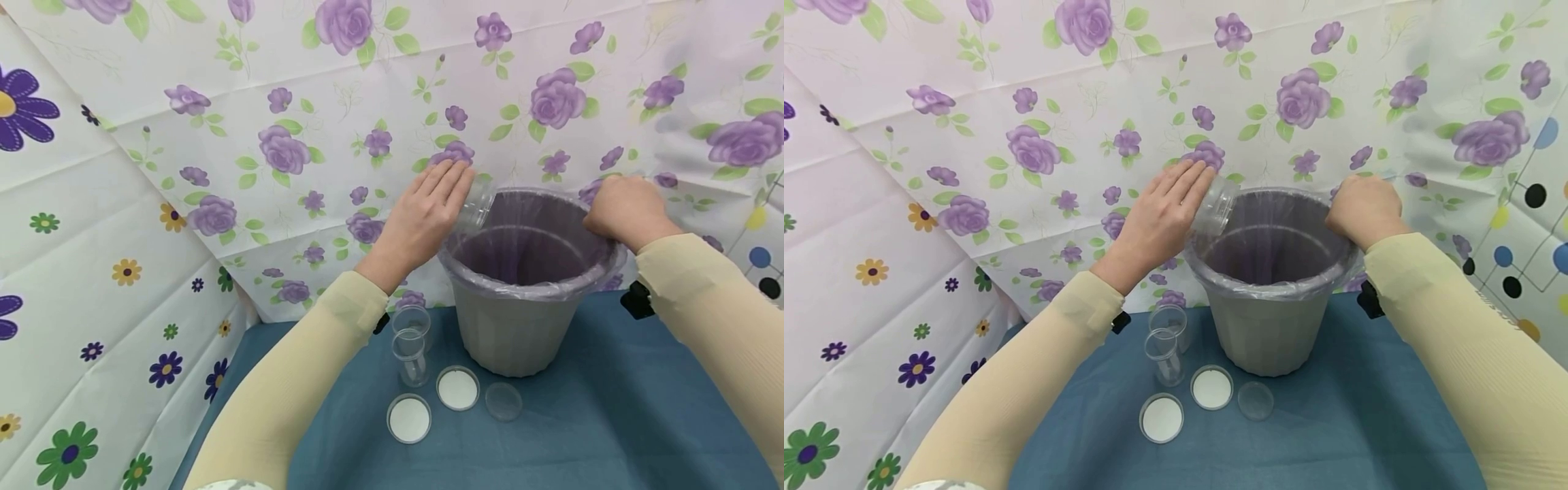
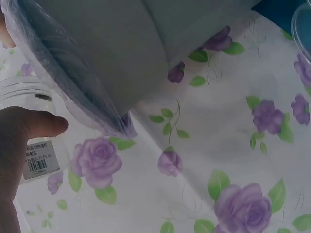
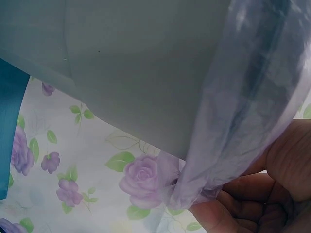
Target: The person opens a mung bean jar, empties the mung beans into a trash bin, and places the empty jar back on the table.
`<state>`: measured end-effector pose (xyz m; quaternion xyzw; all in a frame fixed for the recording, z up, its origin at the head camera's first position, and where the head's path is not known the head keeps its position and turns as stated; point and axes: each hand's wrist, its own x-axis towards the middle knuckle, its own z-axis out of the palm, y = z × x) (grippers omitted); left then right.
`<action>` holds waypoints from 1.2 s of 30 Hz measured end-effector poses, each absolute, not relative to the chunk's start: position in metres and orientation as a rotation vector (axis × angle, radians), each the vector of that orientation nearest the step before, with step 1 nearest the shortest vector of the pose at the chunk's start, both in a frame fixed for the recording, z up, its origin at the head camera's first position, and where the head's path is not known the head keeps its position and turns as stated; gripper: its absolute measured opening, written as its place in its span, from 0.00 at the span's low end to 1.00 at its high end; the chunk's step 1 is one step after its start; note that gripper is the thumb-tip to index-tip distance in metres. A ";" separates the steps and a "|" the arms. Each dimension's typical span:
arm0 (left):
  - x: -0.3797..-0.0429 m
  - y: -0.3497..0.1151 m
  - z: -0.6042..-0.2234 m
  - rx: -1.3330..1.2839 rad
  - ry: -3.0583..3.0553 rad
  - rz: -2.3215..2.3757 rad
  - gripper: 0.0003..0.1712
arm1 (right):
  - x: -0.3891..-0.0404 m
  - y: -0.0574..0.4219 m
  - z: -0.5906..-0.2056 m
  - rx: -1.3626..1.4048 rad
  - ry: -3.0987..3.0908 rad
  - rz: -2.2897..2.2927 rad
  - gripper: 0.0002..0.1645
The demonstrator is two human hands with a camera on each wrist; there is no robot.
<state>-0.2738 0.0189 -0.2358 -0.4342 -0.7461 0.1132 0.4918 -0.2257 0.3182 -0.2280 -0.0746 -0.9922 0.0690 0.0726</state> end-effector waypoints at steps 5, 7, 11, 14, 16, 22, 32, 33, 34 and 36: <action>-0.276 0.019 -0.237 -1.068 -1.811 0.287 0.24 | -0.226 0.318 -0.228 -0.227 -2.980 0.210 0.16; -0.277 0.019 -0.237 -1.063 -1.837 0.253 0.24 | -0.226 0.318 -0.228 -0.231 -2.977 0.213 0.16; -0.279 0.016 -0.239 -1.060 -1.857 0.263 0.25 | -0.226 0.317 -0.228 -0.228 -2.976 0.211 0.17; -0.280 0.015 -0.242 -1.078 -1.852 0.292 0.26 | -0.226 0.317 -0.228 -0.225 -2.977 0.205 0.17; -0.281 0.015 -0.243 -1.079 -1.852 0.277 0.26 | -0.226 0.317 -0.228 -0.231 -2.978 0.206 0.17; -0.281 0.015 -0.243 -1.080 -1.842 0.226 0.25 | -0.226 0.318 -0.229 -0.225 -2.976 0.219 0.16; -0.282 0.009 -0.242 -1.076 -1.876 0.026 0.26 | -0.223 0.318 -0.230 -0.191 -2.976 0.222 0.13; -0.282 0.008 -0.242 -1.071 -1.890 0.002 0.27 | -0.223 0.318 -0.230 -0.194 -2.975 0.210 0.14; -0.283 0.007 -0.242 -1.067 -1.904 -0.015 0.29 | -0.223 0.318 -0.229 -0.198 -2.974 0.205 0.14; -0.284 0.005 -0.243 -1.074 -1.935 -0.066 0.34 | -0.224 0.317 -0.228 -0.207 -2.975 0.197 0.15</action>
